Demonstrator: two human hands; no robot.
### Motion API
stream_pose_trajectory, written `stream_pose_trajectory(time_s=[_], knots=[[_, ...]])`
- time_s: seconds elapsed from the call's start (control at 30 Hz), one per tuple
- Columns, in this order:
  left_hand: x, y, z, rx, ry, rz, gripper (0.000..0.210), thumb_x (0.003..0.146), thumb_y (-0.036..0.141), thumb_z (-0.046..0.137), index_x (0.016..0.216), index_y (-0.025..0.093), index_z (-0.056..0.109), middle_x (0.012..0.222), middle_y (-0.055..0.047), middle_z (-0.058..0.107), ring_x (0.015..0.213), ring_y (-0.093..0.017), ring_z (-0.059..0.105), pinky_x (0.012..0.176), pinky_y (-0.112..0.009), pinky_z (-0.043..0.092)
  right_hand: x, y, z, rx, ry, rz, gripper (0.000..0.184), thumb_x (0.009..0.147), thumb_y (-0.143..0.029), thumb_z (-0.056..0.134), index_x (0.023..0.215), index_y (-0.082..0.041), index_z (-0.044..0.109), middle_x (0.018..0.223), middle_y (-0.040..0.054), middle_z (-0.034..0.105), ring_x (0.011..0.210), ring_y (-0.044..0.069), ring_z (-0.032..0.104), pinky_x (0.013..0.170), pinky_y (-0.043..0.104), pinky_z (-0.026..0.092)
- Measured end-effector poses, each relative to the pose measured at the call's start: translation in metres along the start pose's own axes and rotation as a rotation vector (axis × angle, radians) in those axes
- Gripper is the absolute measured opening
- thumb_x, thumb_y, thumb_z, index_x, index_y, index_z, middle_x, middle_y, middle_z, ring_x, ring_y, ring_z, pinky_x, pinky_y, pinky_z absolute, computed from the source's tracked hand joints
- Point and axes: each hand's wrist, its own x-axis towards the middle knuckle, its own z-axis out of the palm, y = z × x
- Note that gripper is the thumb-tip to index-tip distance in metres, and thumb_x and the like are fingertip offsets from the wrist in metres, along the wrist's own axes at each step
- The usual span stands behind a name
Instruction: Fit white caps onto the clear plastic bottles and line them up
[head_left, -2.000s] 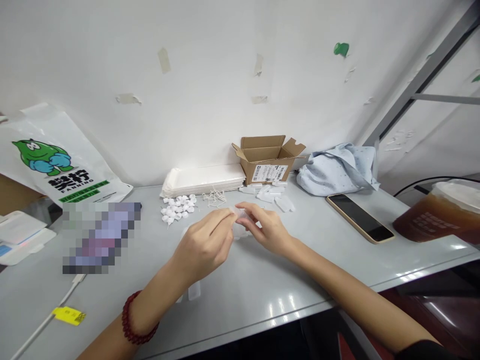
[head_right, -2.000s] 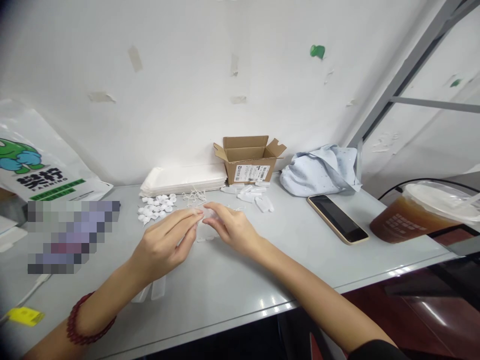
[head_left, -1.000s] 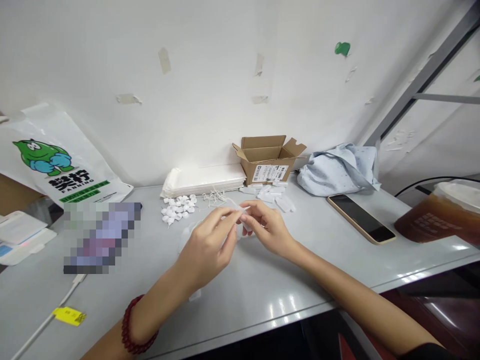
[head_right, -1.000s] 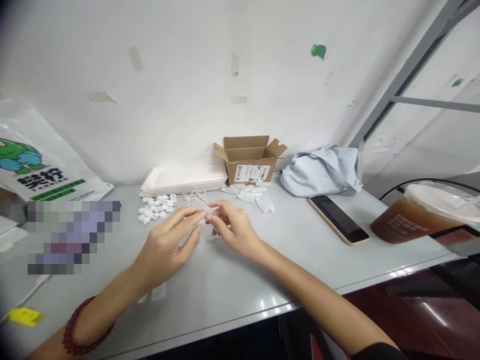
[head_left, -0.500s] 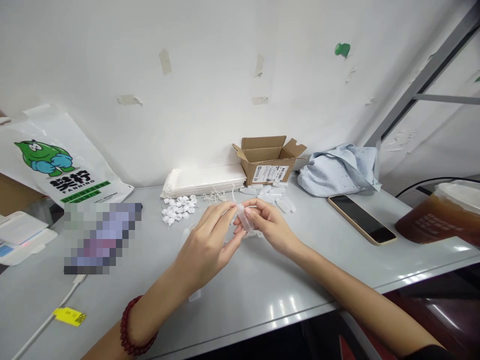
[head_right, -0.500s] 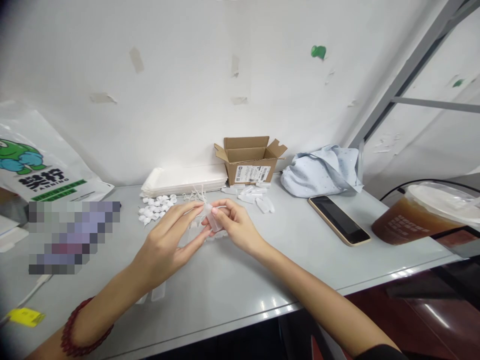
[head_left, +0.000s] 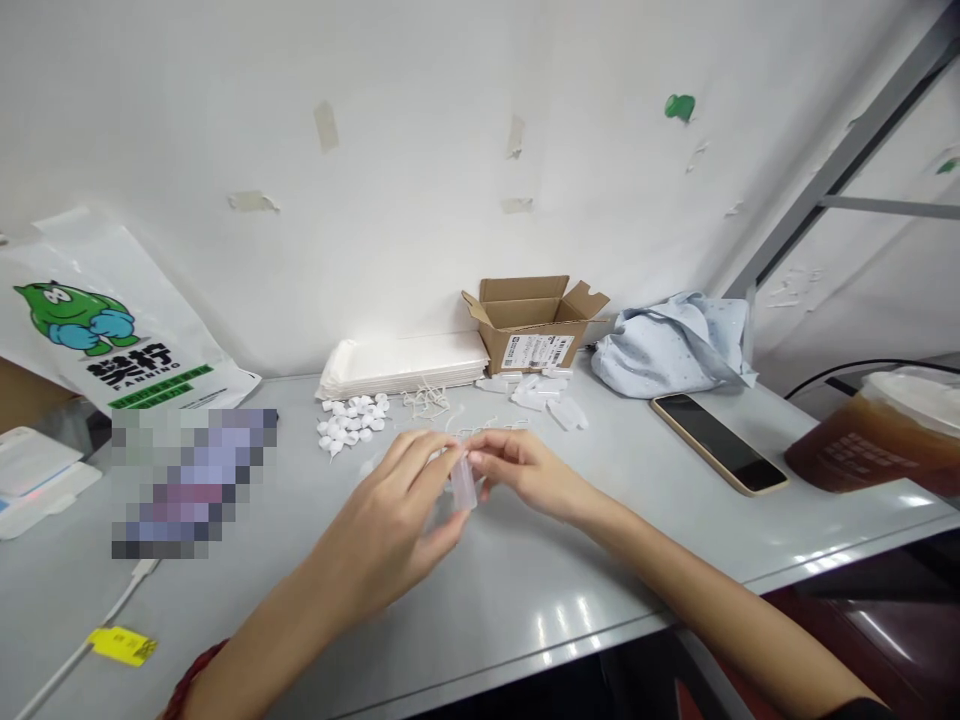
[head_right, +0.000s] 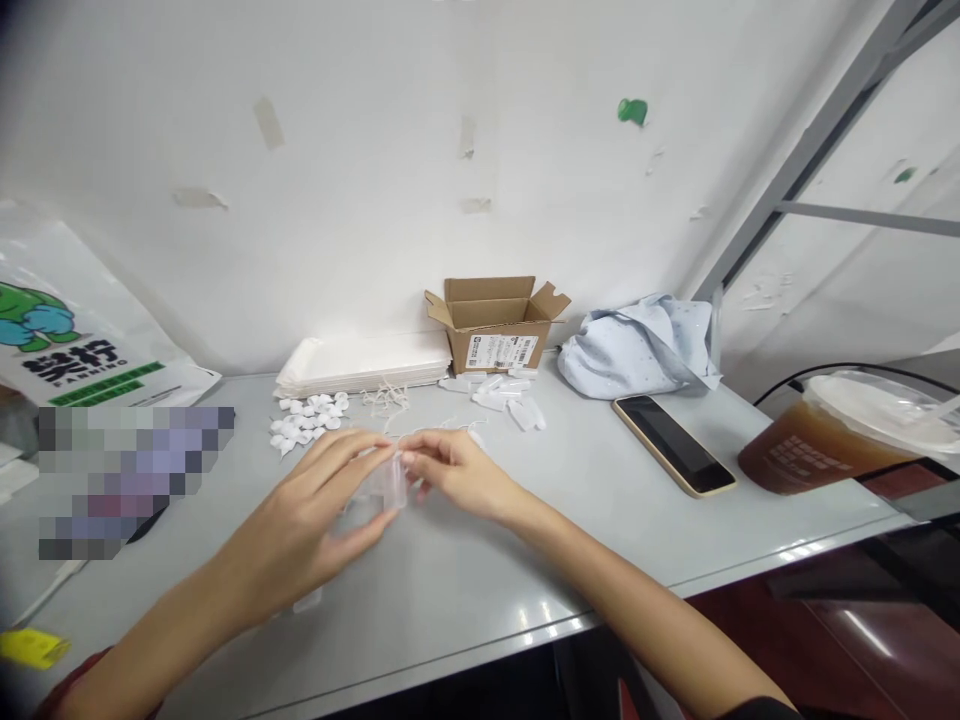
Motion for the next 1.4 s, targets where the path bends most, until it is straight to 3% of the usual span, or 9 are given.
stream_pose_trajectory(time_s=[0.13, 0.23, 0.43, 1.0, 1.17, 1.33, 1.4], knots=[[-0.034, 0.003, -0.007, -0.053, -0.155, -0.034, 0.035, 0.079, 0.017, 0.059, 0.114, 0.017, 0.052, 0.111, -0.011, 0.057, 0.108, -0.026, 0.051, 0.086, -0.038, 0.052, -0.007, 0.003, 0.014, -0.227, -0.228, 0.121, 0.019, 0.089, -0.022, 0.049, 0.097, -0.014, 0.064, 0.070, 0.0005, 0.063, 0.054, 0.008, 0.058, 0.052, 0.019, 0.045], [-0.058, 0.004, -0.010, -0.074, -0.214, -0.075, 0.036, 0.078, 0.019, 0.060, 0.113, 0.020, 0.052, 0.111, -0.009, 0.059, 0.106, -0.025, 0.052, 0.084, -0.035, 0.053, -0.012, 0.008, 0.028, -0.369, -0.338, 0.113, 0.020, 0.087, -0.016, 0.049, 0.098, -0.015, 0.065, 0.069, -0.0007, 0.064, 0.048, 0.006, 0.054, 0.052, 0.018, 0.045], [-0.075, 0.000, -0.013, -0.051, -0.257, -0.121, 0.042, 0.074, 0.019, 0.064, 0.114, 0.022, 0.053, 0.110, -0.005, 0.061, 0.106, -0.023, 0.053, 0.084, -0.031, 0.053, -0.012, 0.016, 0.040, -0.591, -0.358, -0.016, 0.020, 0.086, -0.018, 0.053, 0.099, -0.011, 0.066, 0.063, 0.0012, 0.065, 0.057, 0.011, 0.059, 0.061, 0.020, 0.047], [-0.070, -0.011, -0.017, -0.035, -0.386, -0.178, 0.044, 0.074, 0.014, 0.056, 0.117, 0.025, 0.052, 0.115, -0.003, 0.058, 0.112, -0.022, 0.049, 0.088, -0.030, 0.048, -0.013, 0.019, 0.039, -0.722, -0.395, -0.085, 0.026, 0.086, -0.024, 0.056, 0.107, -0.011, 0.066, 0.071, 0.0036, 0.068, 0.064, 0.012, 0.062, 0.063, 0.019, 0.045], [-0.070, -0.012, -0.016, -0.086, -0.376, -0.179, 0.045, 0.075, 0.018, 0.058, 0.120, 0.027, 0.052, 0.119, -0.004, 0.057, 0.115, -0.024, 0.048, 0.091, -0.032, 0.047, -0.013, 0.020, 0.039, -0.747, -0.408, -0.130, 0.024, 0.085, -0.024, 0.059, 0.105, -0.014, 0.067, 0.068, 0.0010, 0.065, 0.060, 0.011, 0.058, 0.061, 0.019, 0.044], [-0.047, -0.016, -0.019, -0.122, -0.360, -0.194, 0.032, 0.084, 0.027, 0.052, 0.116, 0.024, 0.055, 0.117, -0.007, 0.057, 0.114, -0.024, 0.047, 0.090, -0.035, 0.047, -0.012, 0.016, 0.036, -0.696, -0.380, -0.163, 0.019, 0.085, -0.021, 0.058, 0.099, -0.014, 0.068, 0.064, -0.0011, 0.062, 0.054, 0.009, 0.053, 0.057, 0.019, 0.042], [-0.030, -0.023, -0.017, -0.123, -0.326, -0.210, 0.028, 0.088, 0.027, 0.046, 0.112, 0.021, 0.057, 0.112, -0.008, 0.058, 0.109, -0.024, 0.050, 0.089, -0.036, 0.047, -0.008, 0.013, 0.027, -0.686, -0.302, -0.208, 0.017, 0.086, -0.021, 0.055, 0.095, -0.013, 0.068, 0.067, 0.0004, 0.064, 0.056, 0.009, 0.054, 0.058, 0.019, 0.043]])
